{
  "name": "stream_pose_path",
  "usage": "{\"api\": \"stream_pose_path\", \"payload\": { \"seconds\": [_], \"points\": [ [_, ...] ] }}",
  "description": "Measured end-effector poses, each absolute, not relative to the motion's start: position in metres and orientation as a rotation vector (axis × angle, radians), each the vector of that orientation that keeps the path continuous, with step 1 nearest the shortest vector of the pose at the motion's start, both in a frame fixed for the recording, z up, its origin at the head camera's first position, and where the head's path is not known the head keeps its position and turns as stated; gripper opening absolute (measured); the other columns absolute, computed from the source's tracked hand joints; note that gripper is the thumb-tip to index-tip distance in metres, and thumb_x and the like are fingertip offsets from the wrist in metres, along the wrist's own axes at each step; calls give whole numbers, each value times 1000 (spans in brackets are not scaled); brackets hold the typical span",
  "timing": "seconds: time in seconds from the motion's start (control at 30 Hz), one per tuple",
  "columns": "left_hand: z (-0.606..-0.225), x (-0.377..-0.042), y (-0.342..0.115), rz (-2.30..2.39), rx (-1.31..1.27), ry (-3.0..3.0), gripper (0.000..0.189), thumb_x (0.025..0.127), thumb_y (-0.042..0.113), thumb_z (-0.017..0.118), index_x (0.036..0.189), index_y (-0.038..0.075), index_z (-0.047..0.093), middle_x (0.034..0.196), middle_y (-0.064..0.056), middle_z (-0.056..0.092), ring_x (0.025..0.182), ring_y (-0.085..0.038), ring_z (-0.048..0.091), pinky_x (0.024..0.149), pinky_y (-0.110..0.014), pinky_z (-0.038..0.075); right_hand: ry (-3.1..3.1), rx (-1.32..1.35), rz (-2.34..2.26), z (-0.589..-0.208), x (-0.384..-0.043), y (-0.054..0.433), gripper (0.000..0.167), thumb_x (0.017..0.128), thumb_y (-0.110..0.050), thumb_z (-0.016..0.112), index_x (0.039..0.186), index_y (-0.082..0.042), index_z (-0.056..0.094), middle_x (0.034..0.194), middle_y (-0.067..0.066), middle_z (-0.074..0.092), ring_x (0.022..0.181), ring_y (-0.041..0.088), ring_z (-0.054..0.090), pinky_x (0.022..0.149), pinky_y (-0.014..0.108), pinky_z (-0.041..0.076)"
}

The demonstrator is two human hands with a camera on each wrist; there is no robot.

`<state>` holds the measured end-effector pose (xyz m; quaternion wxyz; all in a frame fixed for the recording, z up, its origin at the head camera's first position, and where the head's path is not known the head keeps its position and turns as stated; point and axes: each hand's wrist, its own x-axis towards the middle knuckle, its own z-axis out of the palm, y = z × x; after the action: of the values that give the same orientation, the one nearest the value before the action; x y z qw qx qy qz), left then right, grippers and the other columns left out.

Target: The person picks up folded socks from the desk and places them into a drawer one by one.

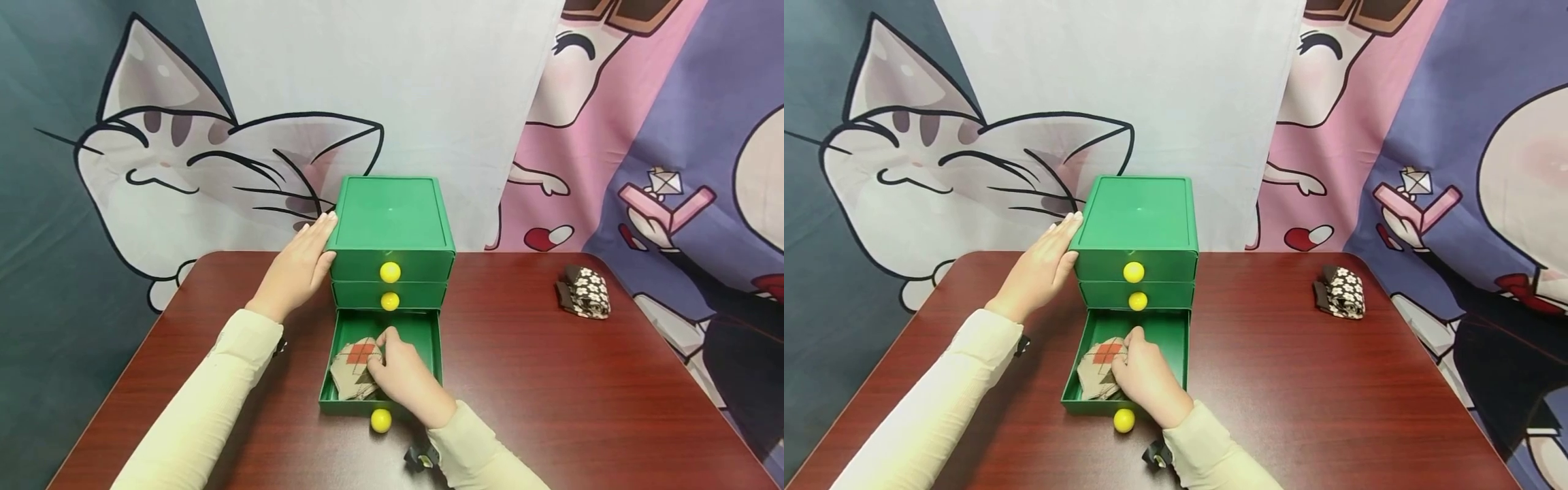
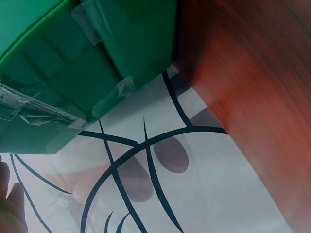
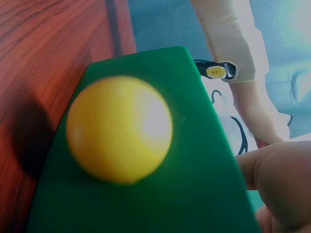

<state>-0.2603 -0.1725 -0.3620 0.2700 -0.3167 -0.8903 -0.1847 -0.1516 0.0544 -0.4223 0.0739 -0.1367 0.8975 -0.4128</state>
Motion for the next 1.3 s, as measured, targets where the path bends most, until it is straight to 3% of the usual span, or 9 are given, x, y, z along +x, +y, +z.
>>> {"api": "stream_pose_path", "payload": {
  "seconds": [0.33,0.57,0.73,1.0,1.3],
  "points": [
    [-361,-260,-173,-490,-850,-2398,56,107,19,48,156,-3,33,160,-17,37,150,-30,32,124,-48,24,2848,-501,-1091,-422,-153,55,17,87,-10,73,89,-6,56,69,-1,51,65,13,49,55,25,42],
    [-362,-259,-175,-484,-841,-2407,55,108,21,46,156,-3,32,160,-17,36,150,-30,32,125,-44,21,2864,-548,-1186,-419,-152,63,11,87,-9,75,91,-6,65,85,1,62,76,13,57,66,25,50],
    [-362,-258,-176,-481,-836,-2414,55,110,26,42,157,-3,32,161,-17,35,150,-30,31,125,-46,22,2846,-552,-1286,-411,-154,71,5,89,-8,73,91,-7,68,82,-2,65,73,9,60,67,23,52],
    [-362,-258,-176,-483,-845,-2413,56,107,19,49,156,-4,33,161,-18,36,150,-31,32,125,-47,23,2847,-505,-1525,-390,-156,94,3,90,-8,73,92,-10,70,82,-4,68,73,10,61,69,26,55],
    [-363,-260,-174,-481,-846,-2416,56,110,27,42,156,-3,32,161,-17,36,150,-30,32,123,-49,25,2990,-541,-1674,-378,-173,146,7,92,-7,73,98,-9,73,86,-1,71,75,11,65,69,22,56]
  ]
}}
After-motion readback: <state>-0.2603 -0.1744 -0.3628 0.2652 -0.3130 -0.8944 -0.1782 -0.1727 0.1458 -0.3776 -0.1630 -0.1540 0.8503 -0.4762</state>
